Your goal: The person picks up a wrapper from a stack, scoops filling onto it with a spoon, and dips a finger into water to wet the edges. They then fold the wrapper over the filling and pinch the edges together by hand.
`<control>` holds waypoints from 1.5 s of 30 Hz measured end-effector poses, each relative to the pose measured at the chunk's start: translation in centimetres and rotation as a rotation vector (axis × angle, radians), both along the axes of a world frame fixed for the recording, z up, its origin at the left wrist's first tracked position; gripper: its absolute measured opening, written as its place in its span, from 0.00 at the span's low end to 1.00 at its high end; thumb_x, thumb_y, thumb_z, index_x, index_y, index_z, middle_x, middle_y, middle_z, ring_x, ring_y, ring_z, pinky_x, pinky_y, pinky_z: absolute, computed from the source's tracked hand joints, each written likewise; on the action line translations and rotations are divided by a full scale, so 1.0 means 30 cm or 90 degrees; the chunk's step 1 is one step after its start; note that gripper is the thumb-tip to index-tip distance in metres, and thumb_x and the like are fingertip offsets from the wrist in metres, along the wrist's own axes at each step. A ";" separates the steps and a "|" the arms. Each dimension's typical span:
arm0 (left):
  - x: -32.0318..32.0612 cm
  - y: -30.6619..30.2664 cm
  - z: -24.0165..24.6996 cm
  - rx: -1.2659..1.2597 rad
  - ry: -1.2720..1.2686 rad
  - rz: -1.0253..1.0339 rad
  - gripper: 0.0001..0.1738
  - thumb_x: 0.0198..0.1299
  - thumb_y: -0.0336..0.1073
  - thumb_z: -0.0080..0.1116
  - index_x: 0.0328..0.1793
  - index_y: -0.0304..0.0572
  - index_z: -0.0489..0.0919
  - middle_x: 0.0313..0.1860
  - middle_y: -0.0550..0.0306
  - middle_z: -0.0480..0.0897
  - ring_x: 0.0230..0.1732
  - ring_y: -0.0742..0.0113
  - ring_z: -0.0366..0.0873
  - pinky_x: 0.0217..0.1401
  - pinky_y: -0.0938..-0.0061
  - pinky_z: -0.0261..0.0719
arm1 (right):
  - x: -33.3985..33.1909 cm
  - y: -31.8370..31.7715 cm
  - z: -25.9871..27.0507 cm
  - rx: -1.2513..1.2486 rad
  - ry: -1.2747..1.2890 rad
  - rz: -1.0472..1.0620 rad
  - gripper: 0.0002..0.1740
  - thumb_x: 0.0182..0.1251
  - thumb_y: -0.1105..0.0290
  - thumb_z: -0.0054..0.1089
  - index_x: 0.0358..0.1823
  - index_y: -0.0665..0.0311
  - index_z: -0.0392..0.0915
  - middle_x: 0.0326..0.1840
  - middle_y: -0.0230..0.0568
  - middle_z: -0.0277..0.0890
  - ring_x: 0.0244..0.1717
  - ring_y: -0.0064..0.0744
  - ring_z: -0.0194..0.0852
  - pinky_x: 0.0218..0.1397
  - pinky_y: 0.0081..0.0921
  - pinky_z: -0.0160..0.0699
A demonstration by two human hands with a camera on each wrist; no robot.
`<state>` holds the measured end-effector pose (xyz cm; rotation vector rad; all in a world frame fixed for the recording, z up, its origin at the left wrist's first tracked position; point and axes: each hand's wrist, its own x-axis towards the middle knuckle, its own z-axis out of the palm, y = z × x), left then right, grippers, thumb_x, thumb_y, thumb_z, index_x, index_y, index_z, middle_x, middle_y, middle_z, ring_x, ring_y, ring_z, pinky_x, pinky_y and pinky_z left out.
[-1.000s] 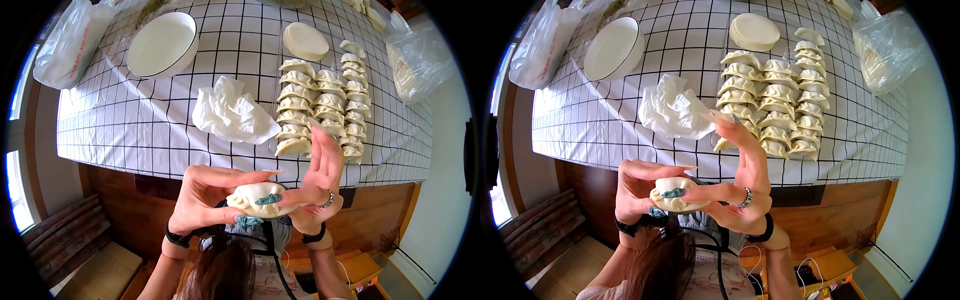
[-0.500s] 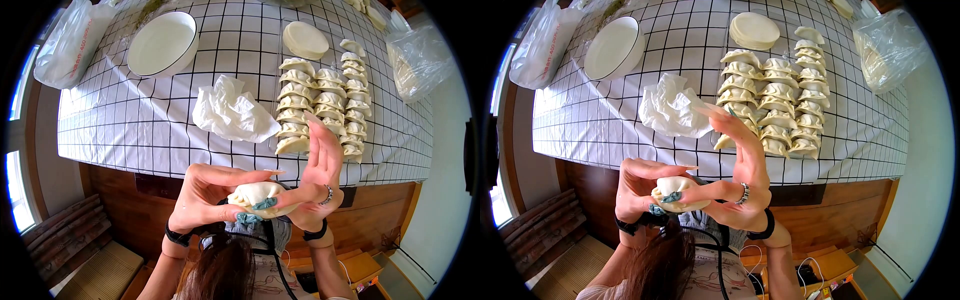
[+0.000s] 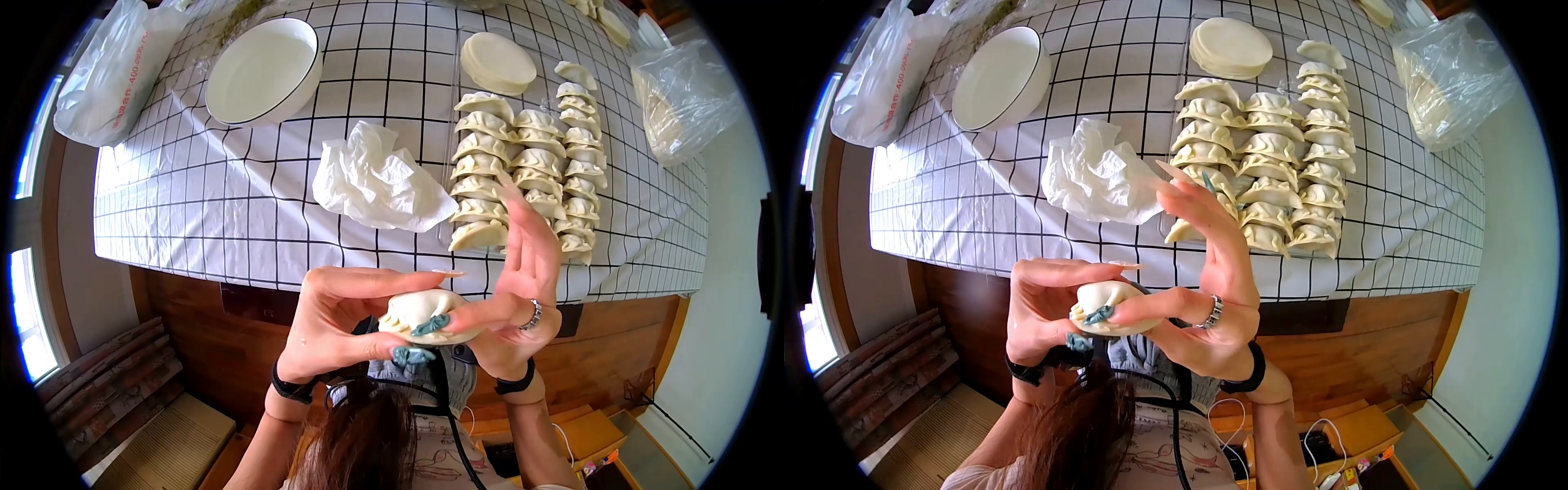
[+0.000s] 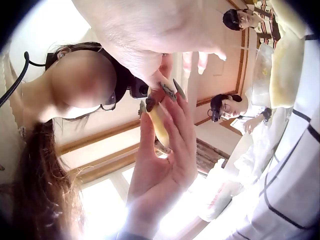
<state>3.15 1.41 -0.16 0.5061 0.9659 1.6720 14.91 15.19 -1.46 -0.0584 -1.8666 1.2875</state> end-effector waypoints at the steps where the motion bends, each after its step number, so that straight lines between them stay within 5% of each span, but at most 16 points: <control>1: 0.002 -0.002 0.002 -0.030 -0.011 0.008 0.34 0.39 0.36 0.71 0.52 0.23 0.73 0.46 0.41 0.79 0.47 0.60 0.78 0.55 0.67 0.74 | 0.000 0.001 0.001 -0.010 -0.013 0.016 0.13 0.39 0.71 0.73 0.31 0.49 0.84 0.64 0.47 0.56 0.68 0.50 0.50 0.66 0.48 0.50; 6: 0.008 0.005 0.002 0.003 -0.029 0.055 0.32 0.42 0.37 0.70 0.52 0.23 0.73 0.46 0.41 0.79 0.47 0.59 0.78 0.54 0.66 0.75 | 0.041 -0.020 -0.003 -0.062 -0.026 -0.044 0.18 0.40 0.64 0.72 0.37 0.56 0.83 0.66 0.54 0.50 0.68 0.55 0.48 0.67 0.50 0.49; 8: 0.023 0.014 0.012 -0.029 -0.001 0.134 0.35 0.41 0.43 0.69 0.48 0.16 0.73 0.43 0.35 0.79 0.41 0.56 0.81 0.48 0.67 0.78 | 0.061 -0.033 -0.036 -0.042 -0.002 -0.077 0.20 0.41 0.62 0.72 0.39 0.58 0.82 0.67 0.56 0.48 0.68 0.56 0.47 0.67 0.50 0.49; 10: 0.028 0.013 0.007 -0.032 -0.003 0.137 0.36 0.41 0.43 0.69 0.48 0.15 0.72 0.44 0.34 0.78 0.42 0.55 0.80 0.48 0.67 0.78 | 0.075 -0.048 -0.059 0.078 -0.030 -0.133 0.18 0.54 0.59 0.63 0.43 0.60 0.78 0.71 0.62 0.35 0.70 0.64 0.36 0.69 0.55 0.36; 18: 0.032 0.016 0.017 -0.043 -0.015 0.105 0.32 0.44 0.40 0.67 0.48 0.16 0.73 0.43 0.35 0.79 0.41 0.55 0.81 0.48 0.67 0.79 | 0.065 -0.050 -0.051 0.141 -0.018 -0.142 0.11 0.55 0.65 0.61 0.41 0.57 0.80 0.71 0.64 0.31 0.71 0.66 0.32 0.69 0.57 0.32; 20: 0.029 0.016 0.023 -0.043 -0.018 0.101 0.32 0.44 0.40 0.68 0.48 0.16 0.73 0.42 0.35 0.79 0.41 0.55 0.81 0.47 0.67 0.79 | 0.052 -0.055 -0.043 0.102 0.000 -0.153 0.15 0.46 0.60 0.69 0.38 0.51 0.83 0.69 0.51 0.45 0.69 0.54 0.46 0.67 0.50 0.51; 24: 0.004 -0.003 -0.004 0.019 -0.051 -0.004 0.28 0.46 0.32 0.67 0.53 0.25 0.73 0.49 0.41 0.78 0.49 0.62 0.77 0.56 0.68 0.73 | 0.042 -0.032 -0.044 0.088 0.009 -0.120 0.13 0.45 0.63 0.70 0.35 0.50 0.84 0.69 0.50 0.46 0.69 0.54 0.47 0.67 0.49 0.52; 37: -0.005 0.005 0.008 -0.023 -0.043 -0.033 0.32 0.41 0.37 0.71 0.52 0.26 0.74 0.49 0.40 0.78 0.49 0.59 0.78 0.56 0.67 0.72 | 0.022 -0.025 -0.037 0.085 0.050 -0.127 0.13 0.38 0.70 0.72 0.27 0.41 0.84 0.61 0.40 0.60 0.64 0.46 0.56 0.66 0.48 0.51; 45: -0.007 0.020 0.019 -0.009 0.206 -0.032 0.29 0.40 0.36 0.69 0.51 0.32 0.77 0.42 0.47 0.82 0.42 0.64 0.80 0.48 0.73 0.75 | 0.026 -0.014 -0.050 0.141 0.077 -0.148 0.12 0.39 0.70 0.71 0.26 0.39 0.83 0.58 0.38 0.63 0.63 0.44 0.59 0.67 0.51 0.48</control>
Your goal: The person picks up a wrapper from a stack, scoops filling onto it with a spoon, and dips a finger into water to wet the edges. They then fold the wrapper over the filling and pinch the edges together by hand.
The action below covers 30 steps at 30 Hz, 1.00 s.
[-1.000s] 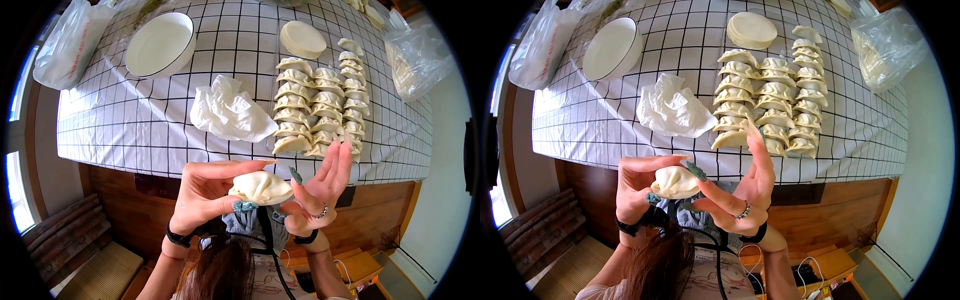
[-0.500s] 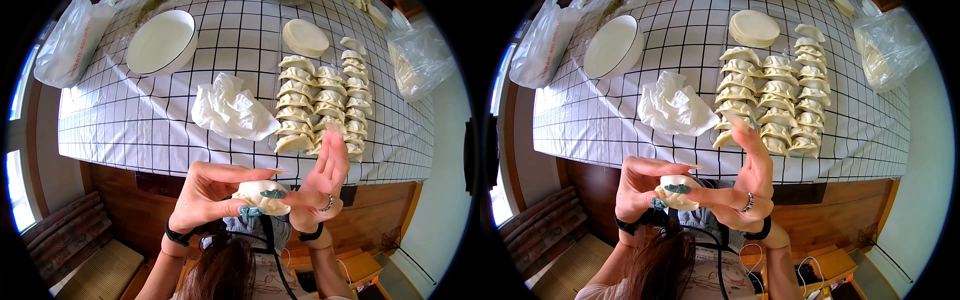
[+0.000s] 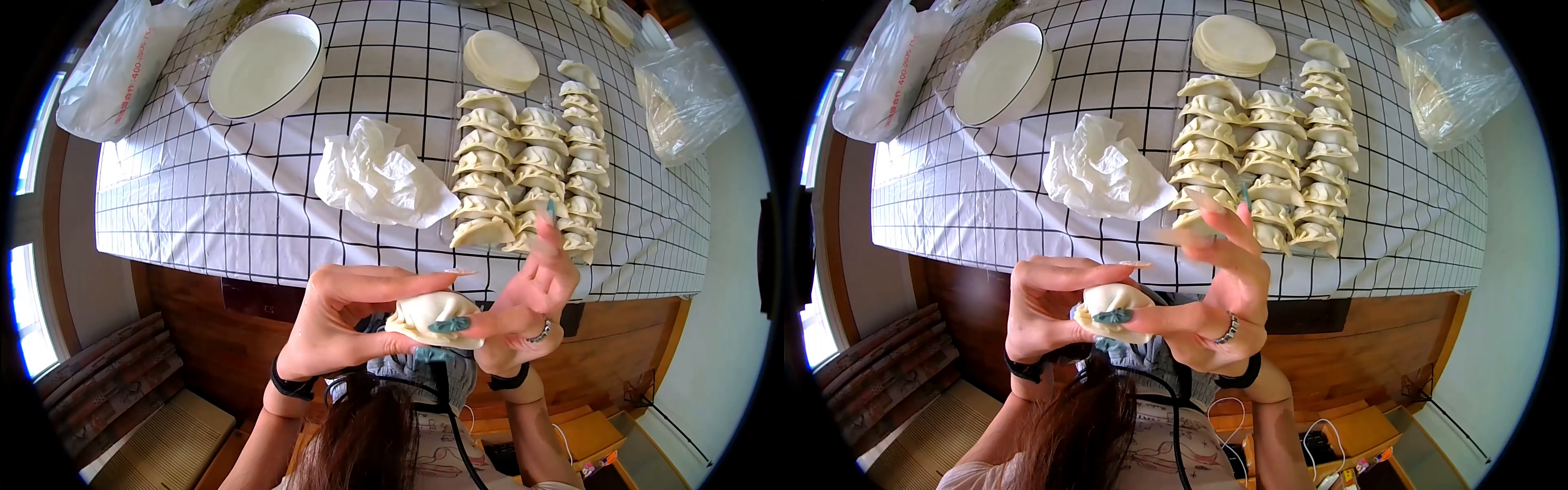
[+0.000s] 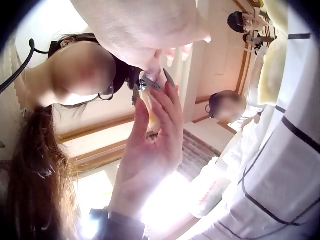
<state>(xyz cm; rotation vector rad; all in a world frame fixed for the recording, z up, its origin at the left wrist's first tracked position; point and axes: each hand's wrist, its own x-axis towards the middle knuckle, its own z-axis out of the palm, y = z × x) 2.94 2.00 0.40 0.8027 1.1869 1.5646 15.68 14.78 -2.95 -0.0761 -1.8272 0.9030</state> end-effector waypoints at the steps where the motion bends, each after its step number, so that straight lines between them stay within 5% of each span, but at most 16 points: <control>1: -0.008 -0.001 0.001 0.000 0.000 0.000 0.29 0.40 0.36 0.69 0.51 0.32 0.77 0.42 0.47 0.82 0.42 0.64 0.80 0.48 0.73 0.75 | 0.003 -0.001 -0.002 -0.021 -0.013 0.014 0.12 0.40 0.69 0.71 0.28 0.41 0.84 0.59 0.40 0.62 0.63 0.45 0.58 0.67 0.51 0.48; 6: -0.020 -0.007 0.055 -0.008 0.275 0.040 0.26 0.38 0.20 0.59 0.50 0.38 0.79 0.37 0.49 0.82 0.37 0.61 0.81 0.42 0.75 0.77 | 0.010 -0.001 -0.001 -0.125 -0.062 0.037 0.16 0.41 0.65 0.71 0.37 0.50 0.83 0.64 0.48 0.57 0.64 0.46 0.58 0.67 0.49 0.50; 9: 0.008 -0.009 0.070 -0.028 0.381 0.097 0.27 0.37 0.16 0.56 0.50 0.41 0.80 0.38 0.51 0.82 0.36 0.62 0.81 0.40 0.76 0.79 | 0.010 0.015 -0.017 -0.130 -0.047 0.120 0.28 0.40 0.60 0.72 0.47 0.57 0.78 0.67 0.54 0.52 0.65 0.50 0.57 0.66 0.48 0.54; 11: 0.025 -0.011 0.064 0.003 0.504 0.169 0.27 0.37 0.15 0.56 0.49 0.41 0.80 0.38 0.51 0.81 0.35 0.62 0.81 0.37 0.77 0.81 | 0.003 -0.007 0.007 -0.343 -0.076 0.243 0.41 0.38 0.57 0.72 0.58 0.62 0.69 0.68 0.54 0.49 0.66 0.51 0.54 0.67 0.44 0.55; 12: 0.031 -0.008 0.057 0.023 0.547 0.196 0.25 0.38 0.15 0.56 0.47 0.41 0.80 0.38 0.52 0.81 0.34 0.63 0.81 0.35 0.77 0.81 | 0.013 -0.013 0.012 -0.445 -0.120 0.336 0.54 0.40 0.47 0.69 0.67 0.62 0.53 0.70 0.53 0.46 0.69 0.49 0.48 0.68 0.43 0.52; 13: 0.036 -0.004 0.050 0.023 0.546 0.196 0.25 0.38 0.15 0.56 0.47 0.41 0.80 0.38 0.52 0.81 0.34 0.63 0.81 0.35 0.77 0.81 | 0.011 -0.019 0.022 -0.446 -0.120 0.335 0.54 0.40 0.47 0.69 0.67 0.62 0.53 0.70 0.53 0.46 0.69 0.49 0.48 0.68 0.43 0.52; 15: 0.045 0.005 0.032 0.042 0.625 0.240 0.25 0.36 0.17 0.57 0.46 0.39 0.80 0.37 0.53 0.81 0.33 0.62 0.80 0.35 0.76 0.80 | -0.003 -0.041 0.059 -0.898 -0.109 0.582 0.60 0.43 0.34 0.58 0.70 0.62 0.43 0.72 0.51 0.43 0.71 0.45 0.45 0.70 0.41 0.48; 16: 0.046 0.013 0.021 0.041 0.624 0.240 0.25 0.36 0.17 0.57 0.46 0.39 0.80 0.37 0.53 0.81 0.33 0.62 0.80 0.35 0.76 0.80 | -0.002 -0.058 0.083 -0.896 -0.174 0.571 0.60 0.47 0.26 0.43 0.71 0.63 0.38 0.72 0.51 0.41 0.71 0.44 0.43 0.70 0.42 0.45; 20: 0.045 0.031 -0.013 0.081 0.844 0.276 0.26 0.31 0.21 0.59 0.45 0.39 0.81 0.38 0.57 0.80 0.37 0.63 0.77 0.34 0.76 0.77 | 0.001 -0.077 0.069 -0.917 -0.081 0.614 0.52 0.56 0.29 0.35 0.70 0.64 0.41 0.72 0.51 0.40 0.72 0.42 0.41 0.70 0.41 0.46; 23: 0.049 0.024 -0.009 0.040 0.940 0.280 0.26 0.30 0.24 0.62 0.44 0.42 0.81 0.40 0.58 0.79 0.42 0.64 0.74 0.36 0.77 0.75 | 0.012 -0.084 0.066 -0.983 -0.085 0.563 0.50 0.58 0.31 0.34 0.69 0.64 0.42 0.72 0.51 0.42 0.72 0.44 0.41 0.69 0.41 0.47; 30: 0.044 0.038 -0.019 0.047 0.800 0.339 0.25 0.27 0.31 0.68 0.41 0.51 0.83 0.41 0.59 0.78 0.43 0.58 0.72 0.41 0.70 0.74 | 0.007 -0.095 0.093 -0.968 -0.088 0.563 0.49 0.60 0.32 0.32 0.70 0.63 0.38 0.71 0.50 0.42 0.72 0.47 0.39 0.70 0.40 0.46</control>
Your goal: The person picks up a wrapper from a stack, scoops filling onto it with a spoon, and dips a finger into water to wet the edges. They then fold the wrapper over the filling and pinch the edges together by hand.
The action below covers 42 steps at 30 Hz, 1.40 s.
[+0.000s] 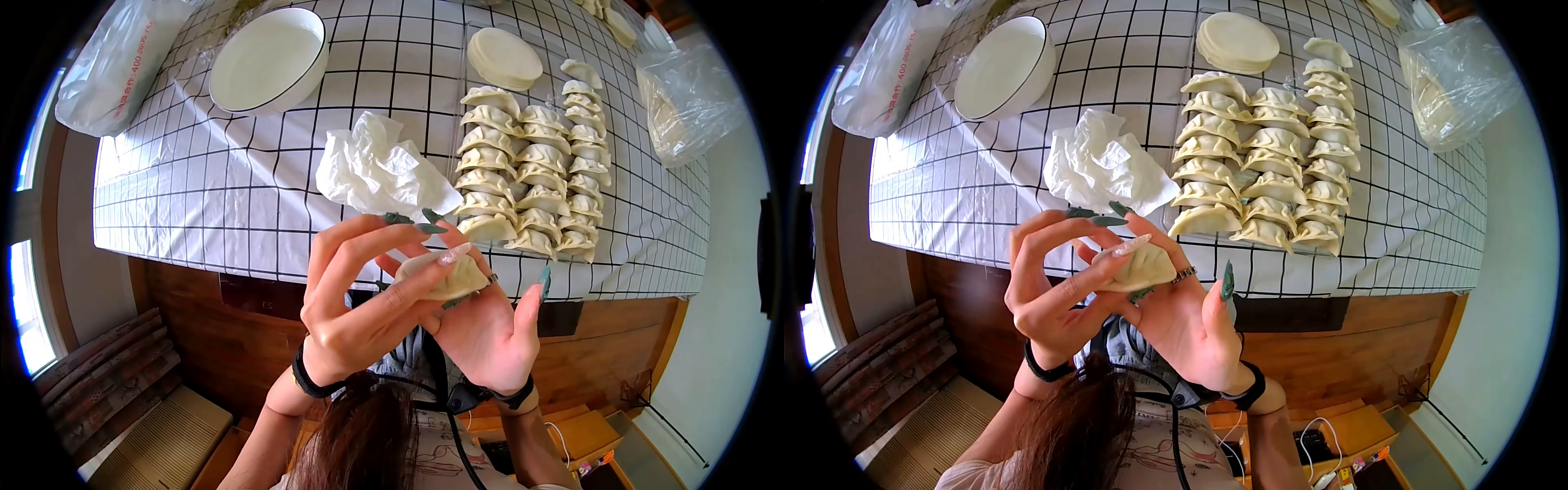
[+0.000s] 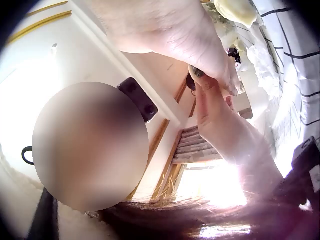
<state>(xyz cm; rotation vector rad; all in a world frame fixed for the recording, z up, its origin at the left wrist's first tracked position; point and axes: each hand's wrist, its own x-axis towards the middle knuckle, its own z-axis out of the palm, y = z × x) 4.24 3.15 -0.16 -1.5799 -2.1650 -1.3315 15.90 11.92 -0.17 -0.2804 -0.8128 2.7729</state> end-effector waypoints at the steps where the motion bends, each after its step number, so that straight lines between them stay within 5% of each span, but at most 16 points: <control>1: -0.002 0.005 -0.012 0.021 -0.019 -0.006 0.24 0.27 0.31 0.68 0.40 0.51 0.83 0.41 0.59 0.78 0.43 0.58 0.72 0.41 0.69 0.74 | -0.001 -0.006 -0.001 -0.016 0.010 -0.004 0.49 0.60 0.32 0.32 0.70 0.63 0.36 0.72 0.50 0.40 0.72 0.47 0.38 0.70 0.41 0.44; 8: -0.011 0.012 -0.019 0.067 -0.155 -0.058 0.19 0.29 0.31 0.69 0.35 0.50 0.84 0.39 0.58 0.78 0.43 0.59 0.73 0.40 0.70 0.74 | 0.003 -0.014 0.009 0.008 0.004 -0.009 0.50 0.59 0.31 0.33 0.70 0.62 0.35 0.72 0.51 0.38 0.73 0.47 0.36 0.71 0.41 0.41; 18: -0.003 0.005 -0.054 0.131 -0.136 -0.066 0.18 0.26 0.29 0.66 0.32 0.48 0.84 0.37 0.60 0.78 0.44 0.58 0.73 0.42 0.69 0.73 | 0.012 -0.032 0.018 0.025 0.012 -0.017 0.52 0.57 0.29 0.31 0.70 0.63 0.34 0.72 0.49 0.38 0.72 0.42 0.40 0.71 0.39 0.43; 20: -0.007 0.004 -0.057 0.132 -0.102 -0.068 0.19 0.24 0.29 0.65 0.32 0.51 0.85 0.37 0.61 0.78 0.45 0.57 0.73 0.43 0.67 0.73 | 0.005 -0.040 0.031 0.047 -0.033 -0.053 0.57 0.55 0.26 0.30 0.70 0.68 0.35 0.70 0.53 0.44 0.70 0.53 0.43 0.68 0.41 0.49; 24: -0.005 0.009 -0.027 0.107 -0.091 -0.054 0.18 0.26 0.31 0.68 0.32 0.52 0.85 0.38 0.61 0.78 0.46 0.56 0.73 0.45 0.66 0.73 | 0.012 -0.034 0.007 0.038 0.006 -0.040 0.56 0.54 0.26 0.28 0.70 0.67 0.35 0.70 0.52 0.45 0.70 0.51 0.44 0.68 0.40 0.49; 26: 0.002 0.014 -0.013 0.089 -0.140 -0.036 0.18 0.28 0.35 0.70 0.33 0.53 0.85 0.38 0.61 0.78 0.48 0.54 0.72 0.47 0.64 0.73 | 0.017 -0.032 0.005 0.022 0.038 -0.016 0.52 0.57 0.29 0.30 0.70 0.61 0.36 0.72 0.51 0.38 0.72 0.44 0.40 0.69 0.40 0.45; 33: -0.006 0.015 0.006 0.069 -0.122 -0.083 0.19 0.28 0.37 0.71 0.34 0.53 0.85 0.39 0.60 0.78 0.48 0.53 0.72 0.48 0.63 0.73 | 0.028 -0.023 0.008 0.018 0.026 0.000 0.50 0.57 0.30 0.33 0.70 0.61 0.38 0.72 0.47 0.39 0.72 0.45 0.38 0.70 0.40 0.44; 36: -0.002 0.028 0.005 0.049 -0.106 -0.077 0.18 0.27 0.36 0.71 0.32 0.51 0.85 0.40 0.58 0.78 0.49 0.52 0.71 0.48 0.62 0.73 | 0.022 -0.021 0.015 -0.037 0.025 -0.023 0.51 0.57 0.33 0.42 0.70 0.62 0.39 0.71 0.45 0.42 0.72 0.43 0.39 0.70 0.40 0.44; 40: 0.011 0.053 0.058 -0.073 -0.199 -0.127 0.36 0.31 0.27 0.70 0.56 0.43 0.76 0.42 0.52 0.79 0.49 0.50 0.75 0.44 0.65 0.77 | 0.043 -0.007 0.015 -0.084 0.038 -0.042 0.50 0.59 0.36 0.43 0.71 0.60 0.35 0.71 0.45 0.42 0.70 0.36 0.47 0.70 0.34 0.45; 42: 0.006 0.074 0.090 -0.096 -0.173 -0.153 0.37 0.32 0.27 0.70 0.57 0.43 0.74 0.43 0.52 0.79 0.50 0.51 0.75 0.45 0.66 0.77 | 0.049 0.000 0.014 -0.091 0.057 -0.050 0.50 0.59 0.36 0.43 0.71 0.59 0.33 0.72 0.45 0.40 0.70 0.36 0.46 0.71 0.35 0.44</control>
